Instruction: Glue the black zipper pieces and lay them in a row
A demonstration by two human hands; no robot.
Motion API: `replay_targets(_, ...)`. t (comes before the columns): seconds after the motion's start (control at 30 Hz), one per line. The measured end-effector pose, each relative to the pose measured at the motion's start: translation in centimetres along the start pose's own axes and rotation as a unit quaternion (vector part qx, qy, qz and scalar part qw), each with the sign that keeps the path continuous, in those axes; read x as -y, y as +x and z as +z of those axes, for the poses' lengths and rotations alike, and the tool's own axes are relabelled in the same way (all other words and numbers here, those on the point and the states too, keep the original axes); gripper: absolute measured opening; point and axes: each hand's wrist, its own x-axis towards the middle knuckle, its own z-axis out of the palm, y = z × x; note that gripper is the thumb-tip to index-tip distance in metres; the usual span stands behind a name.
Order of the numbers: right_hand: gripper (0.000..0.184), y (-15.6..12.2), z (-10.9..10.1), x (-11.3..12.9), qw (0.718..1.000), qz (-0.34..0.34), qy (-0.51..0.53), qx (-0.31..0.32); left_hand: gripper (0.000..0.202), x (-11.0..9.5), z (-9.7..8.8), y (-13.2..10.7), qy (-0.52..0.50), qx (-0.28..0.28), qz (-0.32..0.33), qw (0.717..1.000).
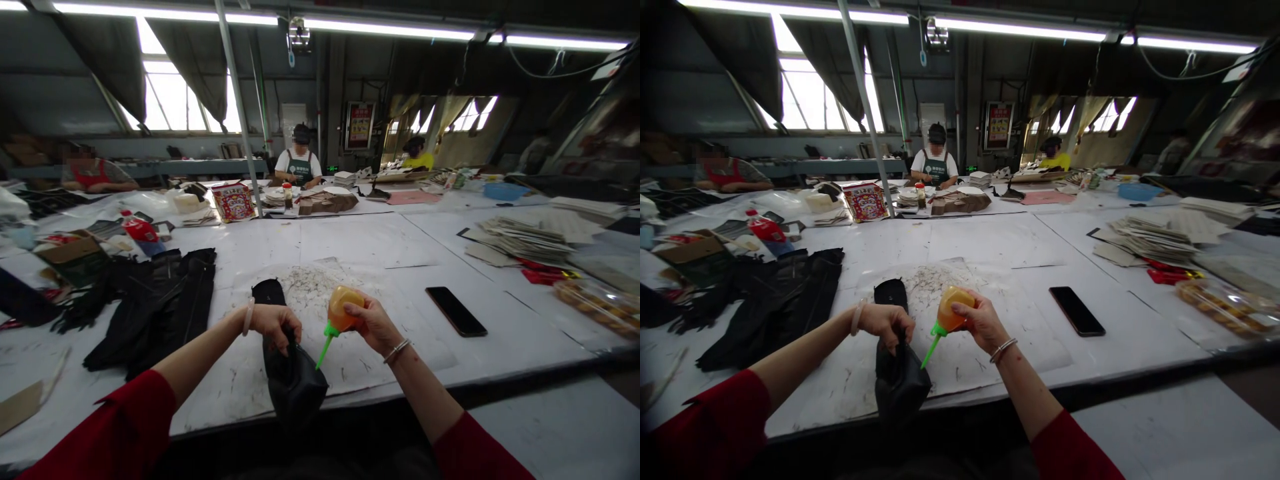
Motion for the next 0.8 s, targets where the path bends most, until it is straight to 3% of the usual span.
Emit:
replay_targets(0.53, 0.043, -1.7, -1.9, -0.9, 0.996, -0.006, 0.074, -0.041, 0.037, 0.5, -0.6, -0.4, -0.01, -0.048, 0.02, 0.999)
replay_targets(0.8, 0.038, -2.4, -2.9, -1.5, 0.981, -0.026, 0.156, -0.11, 0.035, 0.1, 0.2, 0.2, -0.076, -0.102, 0.052, 0.991)
